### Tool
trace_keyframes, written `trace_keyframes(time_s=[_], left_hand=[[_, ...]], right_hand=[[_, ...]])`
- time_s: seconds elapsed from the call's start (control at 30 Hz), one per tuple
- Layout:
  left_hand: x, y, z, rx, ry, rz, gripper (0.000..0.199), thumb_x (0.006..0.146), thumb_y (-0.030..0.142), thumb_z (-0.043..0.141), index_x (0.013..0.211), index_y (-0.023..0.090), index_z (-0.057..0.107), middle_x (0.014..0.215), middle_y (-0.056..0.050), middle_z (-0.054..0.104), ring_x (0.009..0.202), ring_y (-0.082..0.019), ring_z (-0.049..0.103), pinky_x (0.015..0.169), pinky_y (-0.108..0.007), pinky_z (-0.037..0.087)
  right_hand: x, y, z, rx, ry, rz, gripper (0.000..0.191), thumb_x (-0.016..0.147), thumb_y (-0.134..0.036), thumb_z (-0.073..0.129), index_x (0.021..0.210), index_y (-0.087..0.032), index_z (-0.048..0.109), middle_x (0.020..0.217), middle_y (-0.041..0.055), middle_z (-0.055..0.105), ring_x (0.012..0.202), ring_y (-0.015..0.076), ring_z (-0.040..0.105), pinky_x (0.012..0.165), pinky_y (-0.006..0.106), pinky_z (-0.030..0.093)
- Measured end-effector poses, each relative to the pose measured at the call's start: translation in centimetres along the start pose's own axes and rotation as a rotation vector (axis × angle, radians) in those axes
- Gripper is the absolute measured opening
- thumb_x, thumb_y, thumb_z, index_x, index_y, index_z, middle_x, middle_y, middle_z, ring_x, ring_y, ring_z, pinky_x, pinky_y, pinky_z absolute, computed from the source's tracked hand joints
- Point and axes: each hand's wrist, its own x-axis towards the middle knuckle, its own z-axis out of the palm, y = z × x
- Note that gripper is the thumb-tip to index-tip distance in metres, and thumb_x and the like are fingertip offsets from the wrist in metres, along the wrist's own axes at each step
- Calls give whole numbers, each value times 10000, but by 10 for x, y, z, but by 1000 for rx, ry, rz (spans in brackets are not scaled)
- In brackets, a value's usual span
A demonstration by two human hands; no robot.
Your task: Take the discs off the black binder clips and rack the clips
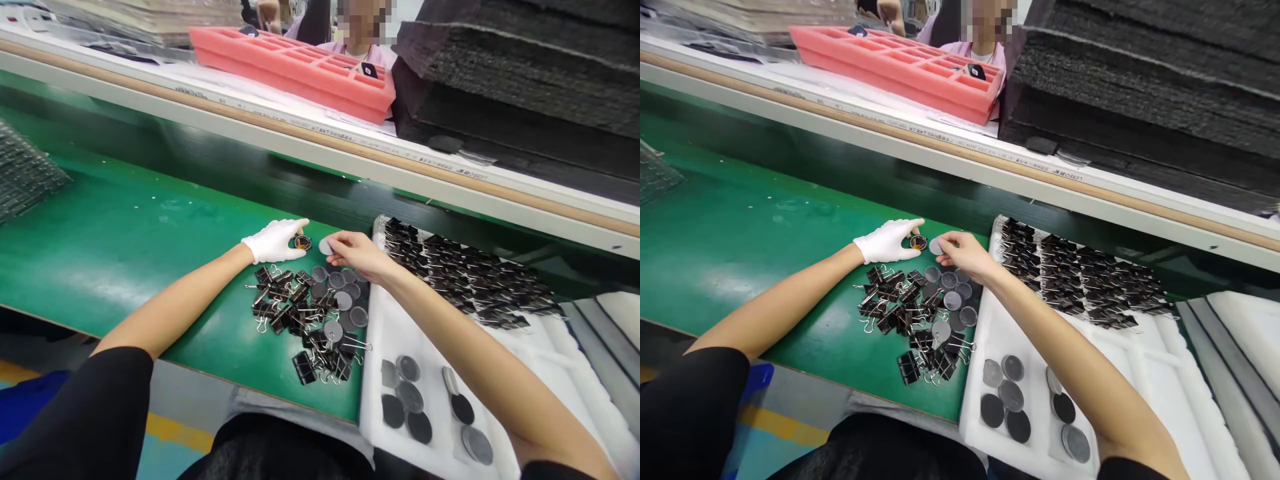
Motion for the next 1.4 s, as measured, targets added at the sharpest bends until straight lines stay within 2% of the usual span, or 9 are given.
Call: trace_keyframes(time_s=[0.1,0.27,0.5,0.7,0.77,0.93,1.13,1.27,1.4], left_hand=[[-1,1,0,2,9,19,744,905,476,632,1544,148,440,1285,-111,713,1143,-314,673,929,-395,485],[3,3,-1,-24,-6,41,730,894,461,634,1530,150,457,1249,-111,724,1125,-324,678,911,-401,474],[5,4,-1,-30,-39,27,706,894,492,657,1497,170,480,1263,-115,710,1154,-333,662,910,-389,464],[3,6,-4,-1,-35,26,722,902,507,636,1519,177,458,1299,-122,698,1163,-334,658,920,-398,472],[2,6,-4,11,-36,30,726,907,510,625,1529,174,455,1328,-127,690,1179,-336,653,934,-403,470],[2,6,-2,6,-23,17,729,918,442,602,1568,172,414,1339,-105,699,1185,-310,649,955,-386,463],[2,7,-2,73,-25,21,691,932,447,582,1547,160,449,1353,-119,689,1185,-318,645,963,-398,462],[1,9,0,62,-23,6,729,920,470,600,1558,162,430,1362,-124,685,1208,-324,636,979,-404,458],[0,11,1,54,-5,-27,777,898,444,607,1582,147,387,1363,-135,684,1220,-338,626,983,-420,452]], right_hand=[[31,-2,20,-3,-22,113,145,888,-160,782,867,-197,642,727,41,711,638,138,707,535,223,587],[52,9,27,-45,20,159,325,875,-171,807,897,-247,491,644,1,694,595,158,702,547,266,599],[61,18,22,-802,138,-102,315,889,-419,767,917,-257,498,705,-5,683,719,223,691,679,336,502],[44,3,27,-964,155,-196,248,968,-423,647,1076,-218,561,784,15,686,733,221,634,663,322,385],[28,-6,25,-905,64,-244,231,973,-442,632,995,-214,603,752,2,669,684,183,600,646,304,370],[-9,-18,23,-911,-492,-353,237,889,-391,764,1031,-204,733,876,23,679,749,155,595,691,281,420],[-11,-10,23,-841,-588,-431,194,941,-318,687,1056,-182,764,891,49,686,757,153,610,708,289,449],[-5,-11,7,-523,-463,-314,374,851,-555,748,871,-183,712,737,27,701,676,156,635,668,300,488],[12,-8,-3,-256,-73,-43,445,799,-599,805,714,-196,635,658,34,688,568,128,617,554,270,485]])
